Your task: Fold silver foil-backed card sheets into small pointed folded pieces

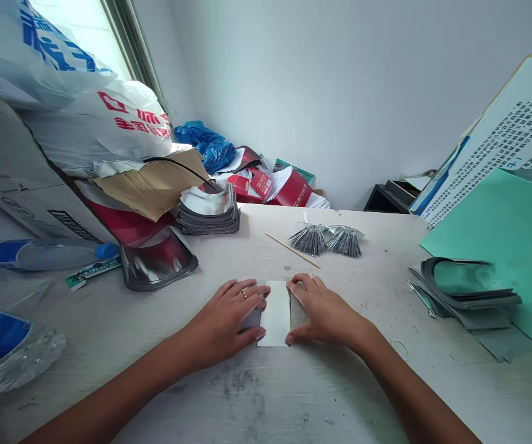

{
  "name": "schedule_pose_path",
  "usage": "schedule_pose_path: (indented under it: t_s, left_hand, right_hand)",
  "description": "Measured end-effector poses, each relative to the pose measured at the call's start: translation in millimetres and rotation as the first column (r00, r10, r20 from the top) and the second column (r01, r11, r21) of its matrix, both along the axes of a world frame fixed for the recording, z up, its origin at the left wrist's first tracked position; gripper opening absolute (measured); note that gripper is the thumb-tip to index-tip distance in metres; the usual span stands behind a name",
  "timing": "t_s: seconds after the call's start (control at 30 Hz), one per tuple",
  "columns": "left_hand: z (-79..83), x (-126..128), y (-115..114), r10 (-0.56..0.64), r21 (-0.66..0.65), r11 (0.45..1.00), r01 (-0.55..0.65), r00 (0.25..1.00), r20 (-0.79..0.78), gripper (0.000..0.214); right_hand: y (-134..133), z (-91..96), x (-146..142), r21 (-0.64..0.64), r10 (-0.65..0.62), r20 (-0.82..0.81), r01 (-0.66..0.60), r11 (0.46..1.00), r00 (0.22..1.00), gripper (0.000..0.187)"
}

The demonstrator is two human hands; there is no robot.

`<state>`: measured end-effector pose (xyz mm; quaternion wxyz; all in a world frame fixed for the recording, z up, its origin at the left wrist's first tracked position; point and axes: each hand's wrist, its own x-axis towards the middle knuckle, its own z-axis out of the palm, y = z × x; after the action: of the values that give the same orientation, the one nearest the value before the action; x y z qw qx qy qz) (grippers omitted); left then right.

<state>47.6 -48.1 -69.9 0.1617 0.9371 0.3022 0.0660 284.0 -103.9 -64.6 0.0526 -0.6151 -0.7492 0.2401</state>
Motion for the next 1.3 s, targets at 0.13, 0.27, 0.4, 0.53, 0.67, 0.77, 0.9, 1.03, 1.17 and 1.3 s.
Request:
schedule_pose_path:
  t_s: [0.13,0.27,0.4,0.53,0.67,0.77,0.9,1.03,1.17,1.3]
  left_hand:
    - [-1.0,-1.1,0.2,0.010,-0.006,1.000,-0.010,1.000,0.011,0.023]
    - [-3.9,-2.3,0.9,0.007,-0.011,1.000,-0.007,1.000,0.025,0.025]
    - [-5.4,-3.3,2.7,-0.002,-0.012,1.000,0.003,1.000,0.027,0.026]
    - [-5.2,-4.0,4.3,-0.005,-0.017,1.000,0.005,1.000,0.026,0.028]
    - [-5.1,-4.0,5.6,-0.009,-0.019,1.000,0.010,1.000,0.025,0.027]
    - [-5.2,-3.6,6.2,-0.014,-0.011,1.000,0.014,1.000,0.024,0.026]
    - [-4.3,-3.4,6.0,-0.032,0.003,0.999,0.032,0.999,0.035,0.028]
    - [-2.7,-3.5,5.8,-0.031,0.000,1.000,0.031,0.999,0.026,0.029]
    - [-3.2,-3.7,6.6,-0.029,0.000,1.000,0.029,0.999,0.017,0.028]
    - [-5.2,-4.5,6.6,-0.029,-0.003,1.000,0.029,0.999,0.022,0.030]
  right_hand:
    - [0.7,-2.4,0.8,-0.013,-0.014,-0.028,0.014,1.000,1.000,0.106]
    - [0.1,-2.2,0.8,-0.010,-0.020,-0.035,0.020,1.000,0.999,0.106]
    - [-3.0,-2.7,0.0,0.013,-0.022,-0.030,0.022,1.000,0.999,0.103]
    - [-5.1,-3.8,1.2,0.041,-0.025,-0.039,0.027,0.999,0.999,0.096]
    - [-4.8,-3.1,4.6,0.089,0.002,-0.056,0.003,0.996,0.998,0.068]
    - [-1.8,-4.7,4.4,0.178,0.040,-0.055,-0.029,0.984,0.998,0.033]
    - [5.8,-14.2,-0.5,0.293,0.002,-0.040,0.009,0.956,0.999,0.009]
    - [12.3,-24.9,-2.2,0.356,0.006,-0.057,0.015,0.934,0.998,0.007]
    - [15.5,-29.2,1.8,0.361,0.000,-0.112,0.041,0.932,0.994,0.003]
    - [17.1,-26.6,6.4,0.260,-0.028,-0.170,0.072,0.963,0.985,0.004]
